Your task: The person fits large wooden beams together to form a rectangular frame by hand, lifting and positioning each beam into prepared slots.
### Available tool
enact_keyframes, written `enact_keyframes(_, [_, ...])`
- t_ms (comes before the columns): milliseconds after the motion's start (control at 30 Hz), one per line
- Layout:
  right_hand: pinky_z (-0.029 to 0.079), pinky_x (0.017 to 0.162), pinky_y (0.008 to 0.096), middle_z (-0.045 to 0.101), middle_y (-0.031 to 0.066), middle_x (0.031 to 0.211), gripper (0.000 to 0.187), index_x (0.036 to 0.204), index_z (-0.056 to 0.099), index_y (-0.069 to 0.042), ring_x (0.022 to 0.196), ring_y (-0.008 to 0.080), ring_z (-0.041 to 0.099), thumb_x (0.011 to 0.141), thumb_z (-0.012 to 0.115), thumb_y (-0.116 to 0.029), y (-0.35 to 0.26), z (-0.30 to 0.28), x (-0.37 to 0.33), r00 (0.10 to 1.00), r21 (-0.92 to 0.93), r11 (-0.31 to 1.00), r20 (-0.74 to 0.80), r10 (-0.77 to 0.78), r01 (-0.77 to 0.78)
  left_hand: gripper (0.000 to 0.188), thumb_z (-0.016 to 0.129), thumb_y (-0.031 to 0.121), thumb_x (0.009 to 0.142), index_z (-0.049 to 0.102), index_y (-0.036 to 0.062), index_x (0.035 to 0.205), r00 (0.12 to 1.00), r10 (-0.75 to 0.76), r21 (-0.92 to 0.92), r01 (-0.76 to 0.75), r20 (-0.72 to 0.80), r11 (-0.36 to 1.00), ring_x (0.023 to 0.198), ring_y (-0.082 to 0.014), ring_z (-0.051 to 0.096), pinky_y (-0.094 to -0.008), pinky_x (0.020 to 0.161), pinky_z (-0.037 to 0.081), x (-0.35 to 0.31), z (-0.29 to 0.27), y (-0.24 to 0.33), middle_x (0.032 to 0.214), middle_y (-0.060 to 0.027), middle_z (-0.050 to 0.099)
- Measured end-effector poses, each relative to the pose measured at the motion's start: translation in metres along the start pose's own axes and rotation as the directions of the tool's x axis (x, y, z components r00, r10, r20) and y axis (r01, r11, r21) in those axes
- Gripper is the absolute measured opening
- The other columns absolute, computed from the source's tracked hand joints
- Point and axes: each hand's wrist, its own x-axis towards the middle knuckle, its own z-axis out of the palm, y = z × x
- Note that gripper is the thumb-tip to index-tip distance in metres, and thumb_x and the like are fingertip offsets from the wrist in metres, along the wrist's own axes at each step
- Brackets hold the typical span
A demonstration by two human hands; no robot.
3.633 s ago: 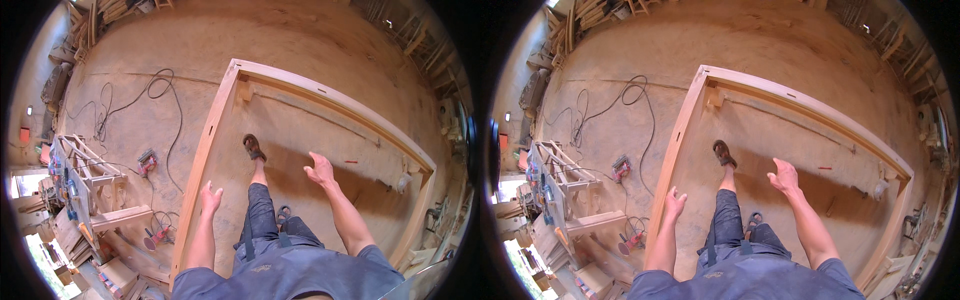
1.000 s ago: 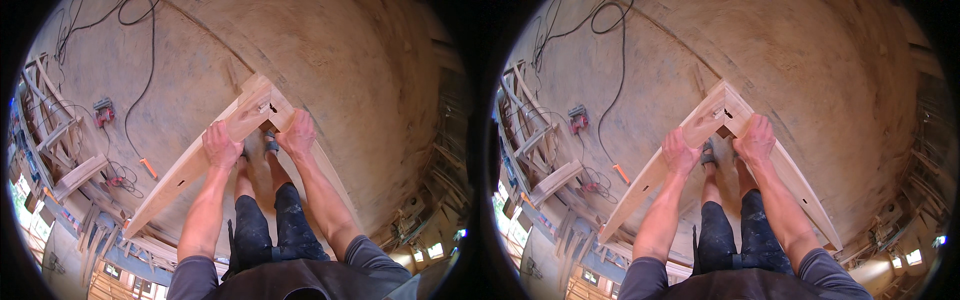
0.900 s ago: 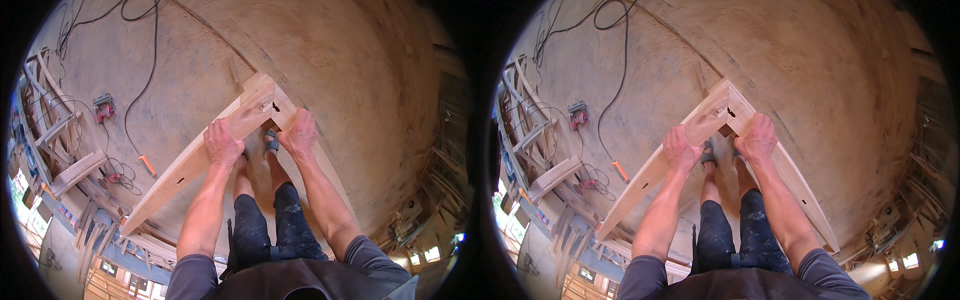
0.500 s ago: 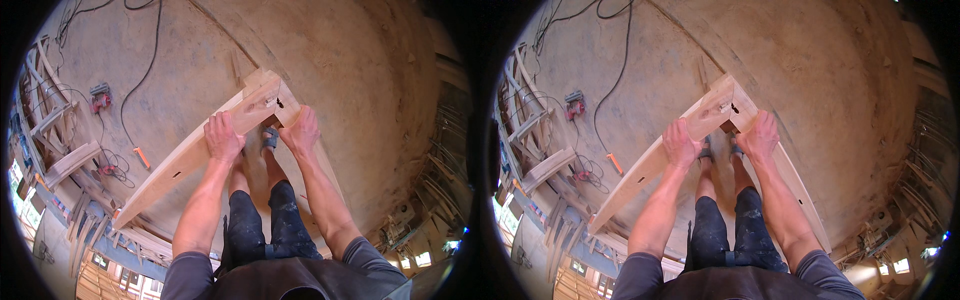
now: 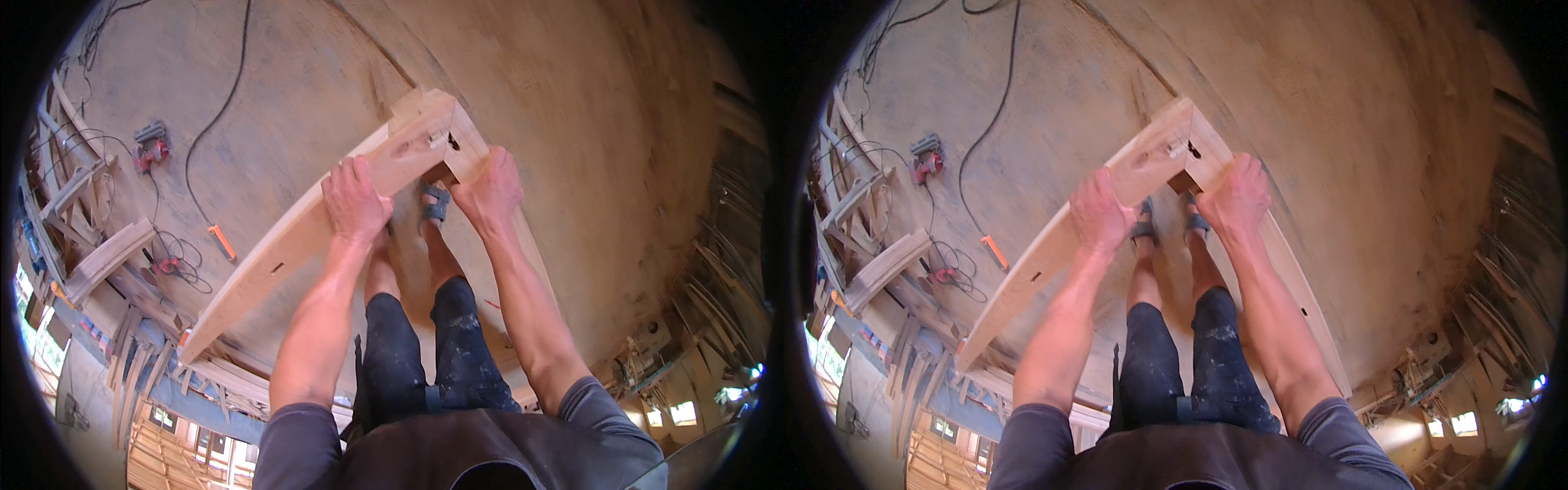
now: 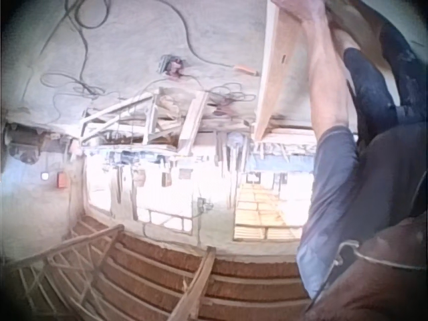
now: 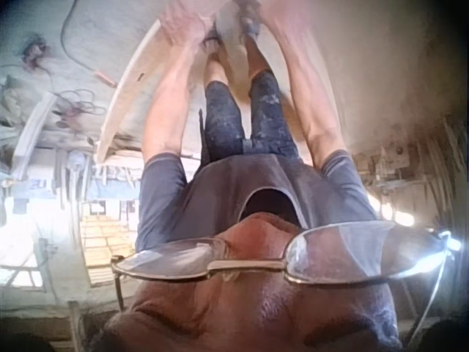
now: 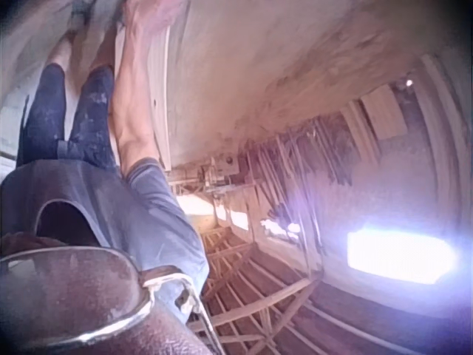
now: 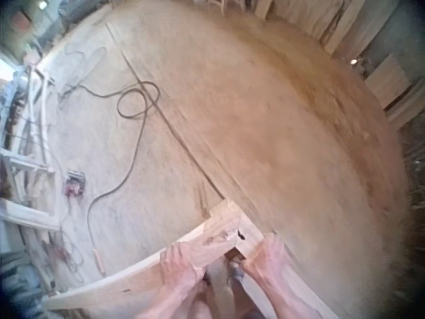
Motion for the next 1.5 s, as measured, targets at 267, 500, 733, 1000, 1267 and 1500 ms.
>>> enact_keyframes(267, [0.053, 0.082, 0.0505, 0.058, 0.0192, 0.109, 0.052, 0.112, 0.052, -0.003, 0.102, 0.0407, 0.06, 0.063, 0.07, -0.009, -0.009, 0.005, -0.004, 0.994, -0.044, 0.999, -0.11, 0.028, -0.033, 0.078, 0.095, 0.034, 0.06, 0.055, 0.0069, 0.12, 1.0, -0.03, 0.008, 0.03, 0.006, 1.0, 0.105, -0.0359, 0.061, -0.049, 0.087, 0.047, -0.003, -0.006, 0.007, 0.108, -0.0139, 0.063])
enact_keyframes(500, [0.05, 0.086, 0.0494, 0.057, 0.0198, 0.108, 0.061, 0.121, 0.052, -0.003, 0.1, 0.0402, 0.059, 0.063, 0.069, -0.01, -0.004, 0.011, -0.008, 0.973, -0.053, 0.996, -0.22, -0.077, 0.067, 0.072, 0.089, 0.024, 0.068, 0.053, 0.005, 0.128, 0.998, -0.048, -0.025, 0.049, 0.026, 0.998, 0.113, -0.0384, 0.058, -0.0513, 0.095, 0.045, -0.007, -0.008, 0.006, 0.117, -0.0169, 0.06])
enact_keyframes(733, [0.04, 0.106, 0.053, 0.056, 0.0252, 0.13, 0.101, 0.154, 0.031, 0.001, 0.123, 0.0424, 0.054, 0.07, 0.08, -0.029, 0.002, -0.003, -0.019, 0.991, -0.083, 0.991, -0.079, -0.112, 0.105, 0.093, 0.088, 0.023, 0.074, 0.04, 0.0042, 0.152, 0.995, -0.1, -0.045, 0.1, 0.019, 0.994, 0.149, -0.04, 0.031, -0.0515, 0.123, 0.026, -0.051, -0.028, -0.004, 0.158, -0.02, 0.037])
enact_keyframes(1000, [0.034, 0.118, 0.0552, 0.047, 0.0302, 0.148, 0.112, 0.158, 0.025, 0.004, 0.139, 0.0448, 0.045, 0.07, 0.086, -0.028, 0.093, -0.027, -0.086, 0.99, -0.02, 0.991, 0.064, -0.129, 0.131, 0.088, 0.085, 0.015, 0.078, 0.041, 0.0027, 0.153, 0.925, -0.38, -0.169, 0.374, -0.007, 0.912, 0.152, -0.042, 0.025, -0.0544, 0.125, 0.024, -0.217, -0.019, -0.043, 0.165, -0.0194, 0.028])
enact_keyframes(1267, [0.032, 0.123, 0.0473, 0.043, 0.0275, 0.155, 0.09, 0.156, 0.034, 0.003, 0.144, 0.0421, 0.04, 0.078, 0.074, -0.013, 0.123, 0.012, -0.237, 0.913, -0.159, 0.899, 0.083, -0.4, 0.408, 0.062, 0.073, 0.019, 0.081, 0.058, 0.0004, 0.138, 0.719, -0.695, -0.278, 0.671, 0.016, 0.687, 0.14, -0.0415, 0.045, -0.0529, 0.122, 0.031, -0.455, 0.017, -0.095, 0.148, -0.0242, 0.052])
enact_keyframes(1500, [0.046, 0.105, 0.0537, 0.058, 0.0301, 0.131, 0.071, 0.143, 0.05, -0.001, 0.121, 0.0485, 0.056, 0.074, 0.067, -0.008, 0.03, 0.046, -0.376, 0.701, -0.284, 0.654, 0.441, -0.56, 0.701, 0.058, 0.068, 0.021, 0.089, 0.054, 0.0039, 0.143, 0.617, -0.743, -0.616, 0.699, 0.261, 0.364, 0.127, -0.0394, 0.057, -0.0482, 0.108, 0.046, -0.651, 0.0, -0.095, 0.137, -0.0214, 0.061])
